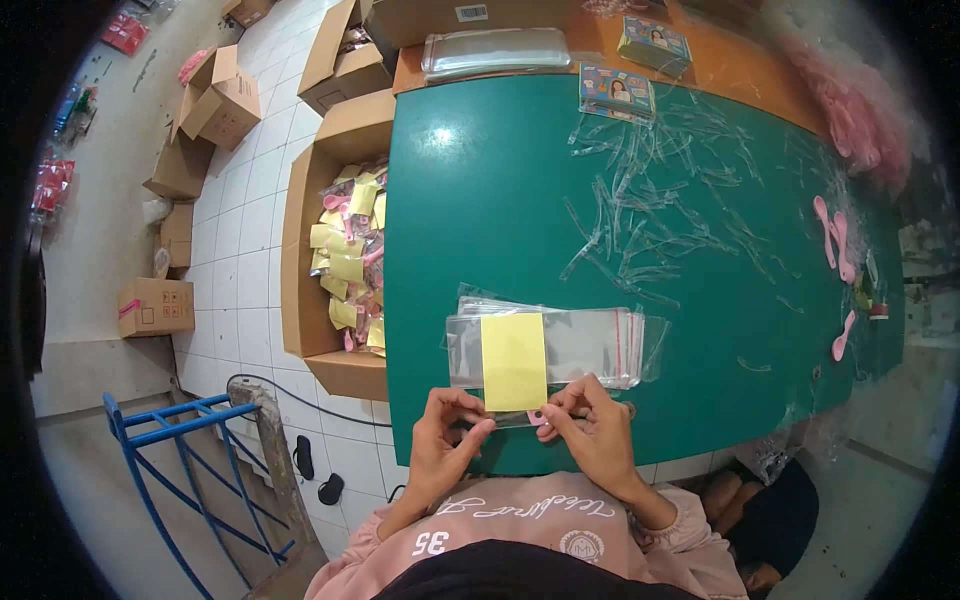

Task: The person is seen packaging souvenirs into small plastic bags.

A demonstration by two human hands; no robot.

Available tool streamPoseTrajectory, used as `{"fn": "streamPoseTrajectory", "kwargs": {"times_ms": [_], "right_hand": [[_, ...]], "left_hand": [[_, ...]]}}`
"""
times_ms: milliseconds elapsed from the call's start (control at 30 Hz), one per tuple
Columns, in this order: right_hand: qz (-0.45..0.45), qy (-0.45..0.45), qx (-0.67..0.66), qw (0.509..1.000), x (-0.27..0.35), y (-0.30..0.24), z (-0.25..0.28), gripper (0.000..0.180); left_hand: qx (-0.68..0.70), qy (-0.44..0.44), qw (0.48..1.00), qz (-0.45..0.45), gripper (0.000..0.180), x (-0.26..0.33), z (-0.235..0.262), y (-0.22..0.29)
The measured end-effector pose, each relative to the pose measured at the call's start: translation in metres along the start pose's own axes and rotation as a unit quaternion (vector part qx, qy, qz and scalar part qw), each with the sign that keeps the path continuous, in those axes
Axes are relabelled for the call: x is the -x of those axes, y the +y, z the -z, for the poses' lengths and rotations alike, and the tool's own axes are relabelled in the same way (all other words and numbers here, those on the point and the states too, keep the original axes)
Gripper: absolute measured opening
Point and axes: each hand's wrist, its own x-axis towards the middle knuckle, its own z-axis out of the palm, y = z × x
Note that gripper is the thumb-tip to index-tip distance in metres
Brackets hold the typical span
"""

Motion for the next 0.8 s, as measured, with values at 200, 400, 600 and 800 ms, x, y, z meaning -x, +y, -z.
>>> {"fn": "streamPoseTrajectory", "kwargs": {"times_ms": [200,400,600,800], "right_hand": [[0.013,-0.015,0.043,0.999,0.000,-0.012,-0.003,0.027],[0.176,0.170,0.294,0.924,-0.010,-0.029,0.085,0.027],[0.140,0.556,0.522,0.632,-0.011,-0.030,0.402,0.051],[0.029,0.536,0.563,0.629,-0.062,0.004,0.509,0.059]], "left_hand": [[-0.081,-0.022,0.995,-0.058,0.032,-0.003,0.003,0.009],[-0.058,-0.015,0.995,-0.086,0.050,0.004,0.028,0.029],[-0.033,0.249,0.965,-0.077,0.050,-0.019,0.140,0.021],[0.103,0.343,0.933,-0.044,0.048,-0.069,0.224,-0.057]]}}
